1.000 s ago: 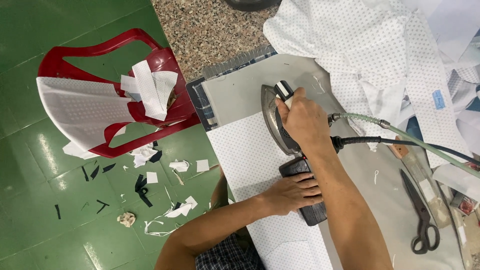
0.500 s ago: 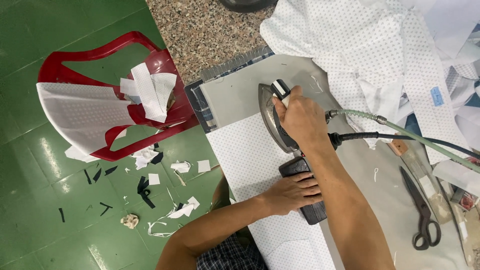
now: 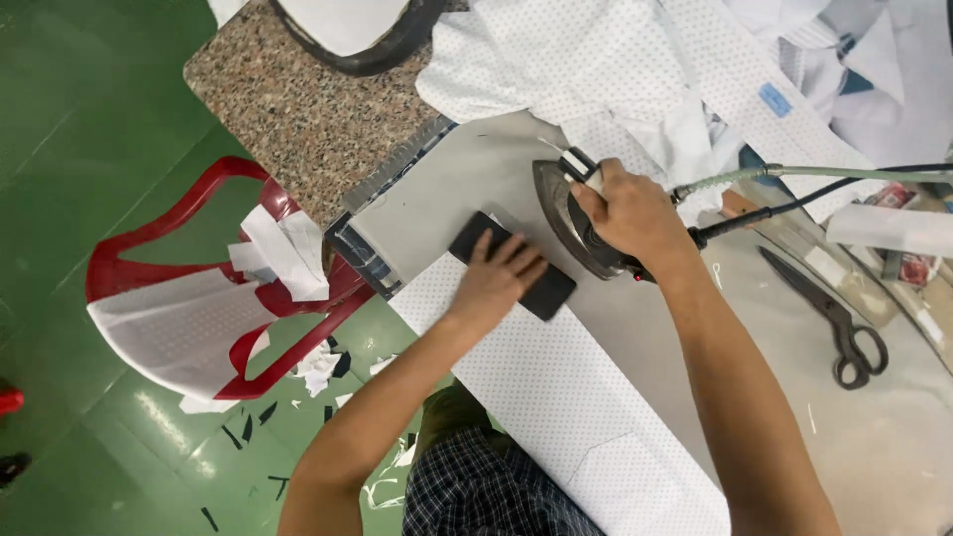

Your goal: The person irons a long piece of white dotted fabric on a work table using a steam iron and a black pressing block. They then use scissors to trim the fabric edges and continue ironing the cut piece.

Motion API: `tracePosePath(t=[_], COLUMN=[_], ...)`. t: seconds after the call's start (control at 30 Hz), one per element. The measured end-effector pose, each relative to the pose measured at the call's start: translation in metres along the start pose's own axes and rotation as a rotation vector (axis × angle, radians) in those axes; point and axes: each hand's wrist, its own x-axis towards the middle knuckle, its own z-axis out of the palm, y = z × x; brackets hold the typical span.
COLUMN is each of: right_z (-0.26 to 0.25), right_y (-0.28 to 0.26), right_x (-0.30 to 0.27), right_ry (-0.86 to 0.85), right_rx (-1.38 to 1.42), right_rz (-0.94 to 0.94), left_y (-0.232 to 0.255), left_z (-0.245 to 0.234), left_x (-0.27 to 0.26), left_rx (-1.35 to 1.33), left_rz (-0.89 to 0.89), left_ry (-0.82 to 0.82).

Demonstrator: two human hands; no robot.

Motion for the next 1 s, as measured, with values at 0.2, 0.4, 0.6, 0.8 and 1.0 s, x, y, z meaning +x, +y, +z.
tracePosePath(t=[0.2,0.4,0.6,0.8,1.0], right_z=[0.014,0.002,0.036,0.043,0.037], right_y=[0.023,-0.002,-0.011,0.008,0.019], right_x=[-0.08,-0.154,-0.209,-0.246,-0.27], right_ry=[-0.039,-0.224,-0.208,-0.109,-0.063], right_rx=[-0.074,-0.06,-0.068,-0.02,-0.02], right_rz=[0.232,0.374,0.151,0.005,-0.065], left_y=[-0.045,-0.046,-0.008,0.149,0.395], left_z=[0.004,-0.009,-0.012,0.118,0.195], left_x=[0.014,0.015,-0.008,-0.079,-0.092], left_rx=[-0.046,-0.012,0.36,0.176,-0.128], left_rz=[-0.054,-0.056,-0.092,0.083,0.133], left_ry=[-0.152,-0.185,-0.068,0.823,0.765])
